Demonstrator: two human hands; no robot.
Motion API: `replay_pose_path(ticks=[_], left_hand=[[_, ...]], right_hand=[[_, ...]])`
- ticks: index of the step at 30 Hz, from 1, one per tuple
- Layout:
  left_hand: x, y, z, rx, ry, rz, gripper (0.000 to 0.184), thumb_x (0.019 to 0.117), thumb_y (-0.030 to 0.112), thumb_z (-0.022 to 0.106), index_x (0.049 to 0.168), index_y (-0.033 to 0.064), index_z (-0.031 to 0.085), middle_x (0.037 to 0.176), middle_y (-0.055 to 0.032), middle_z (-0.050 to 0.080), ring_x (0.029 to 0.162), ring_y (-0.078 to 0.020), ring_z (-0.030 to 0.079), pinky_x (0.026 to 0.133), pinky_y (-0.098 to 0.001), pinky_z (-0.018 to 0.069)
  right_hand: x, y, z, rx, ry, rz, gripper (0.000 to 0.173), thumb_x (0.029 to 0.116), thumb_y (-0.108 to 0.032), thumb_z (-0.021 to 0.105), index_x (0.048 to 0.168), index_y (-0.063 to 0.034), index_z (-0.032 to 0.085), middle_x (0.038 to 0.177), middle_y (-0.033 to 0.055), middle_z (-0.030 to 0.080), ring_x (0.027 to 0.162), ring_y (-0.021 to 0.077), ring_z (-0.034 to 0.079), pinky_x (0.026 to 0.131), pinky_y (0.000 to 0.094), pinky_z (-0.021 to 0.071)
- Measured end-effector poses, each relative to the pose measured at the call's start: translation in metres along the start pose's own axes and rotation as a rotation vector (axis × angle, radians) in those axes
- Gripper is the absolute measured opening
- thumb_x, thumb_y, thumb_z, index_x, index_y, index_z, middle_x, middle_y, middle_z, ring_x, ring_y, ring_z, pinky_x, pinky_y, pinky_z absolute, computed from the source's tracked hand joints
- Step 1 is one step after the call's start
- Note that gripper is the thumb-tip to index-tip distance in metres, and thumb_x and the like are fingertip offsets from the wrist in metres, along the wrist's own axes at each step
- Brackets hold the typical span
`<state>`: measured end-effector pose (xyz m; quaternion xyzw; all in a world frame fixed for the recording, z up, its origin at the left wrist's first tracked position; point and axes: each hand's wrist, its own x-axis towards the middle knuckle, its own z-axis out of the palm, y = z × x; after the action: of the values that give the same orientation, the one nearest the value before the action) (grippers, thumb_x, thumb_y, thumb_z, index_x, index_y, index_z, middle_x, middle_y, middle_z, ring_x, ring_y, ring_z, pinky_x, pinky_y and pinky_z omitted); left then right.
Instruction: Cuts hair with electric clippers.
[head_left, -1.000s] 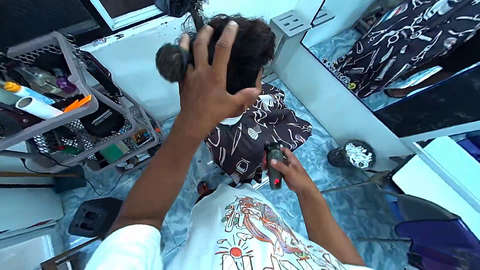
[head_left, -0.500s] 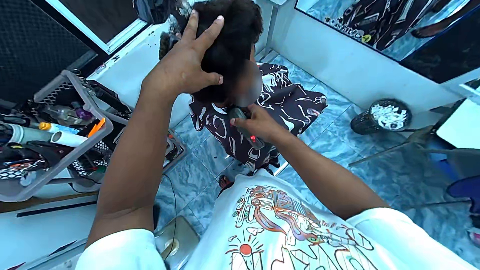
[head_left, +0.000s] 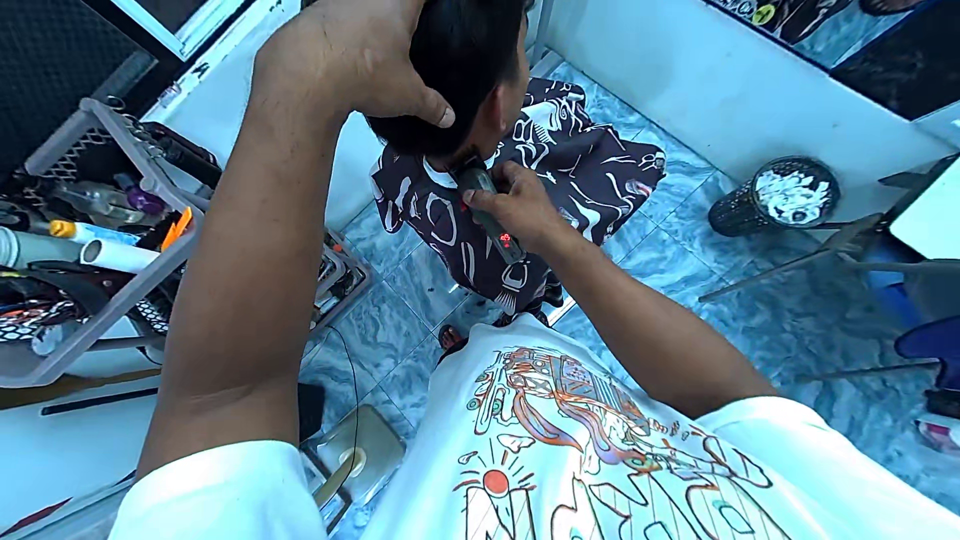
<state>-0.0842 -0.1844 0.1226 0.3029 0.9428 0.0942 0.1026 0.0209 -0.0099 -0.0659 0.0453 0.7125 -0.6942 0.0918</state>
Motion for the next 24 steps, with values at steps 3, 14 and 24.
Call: replay_pose_path(ticks=[3,14,24], left_hand=[[0.0,0.0006,0.0,0.036,-0.001,-0.02,0.086,0.0775,0.045,0.086,0.149,0.0154,0.048,0.135,-0.0194,0.061,0.127,-0.0363,0.059,0.104,-0.0647,0.0445],[0.0031,-0.0003,0.0012,-0.003,0.043,0.011,0.083,0.0776,0.04,0.086,0.148,0.0161,0.049,0.137,-0.0154,0.061,0.128,-0.0299,0.059,0.108,-0.0586,0.0452],[0.0054,-0.0049,0.0025,0.024,0.051,-0.001,0.095,0.0744,0.047,0.086,0.154,0.0171,0.042,0.149,-0.0176,0.051,0.135,-0.0322,0.053,0.11,-0.0595,0.043]], right_hand=[[0.0007,-0.0005,-0.0008,0.014,-0.012,-0.08,0.045,0.09,-0.027,0.076,0.121,0.0005,0.059,0.102,0.0145,0.07,0.083,0.0241,0.073,0.074,0.0428,0.0643],[0.0025,-0.0057,0.0007,0.146,-0.092,-0.043,0.04,0.0937,-0.021,0.074,0.123,0.0021,0.059,0.102,0.016,0.07,0.082,0.0259,0.073,0.069,0.0422,0.0648],[0.0018,-0.0062,-0.0004,0.276,-0.138,0.001,0.035,0.0952,-0.017,0.072,0.121,0.003,0.059,0.098,0.0177,0.07,0.078,0.0268,0.072,0.066,0.0415,0.0638]])
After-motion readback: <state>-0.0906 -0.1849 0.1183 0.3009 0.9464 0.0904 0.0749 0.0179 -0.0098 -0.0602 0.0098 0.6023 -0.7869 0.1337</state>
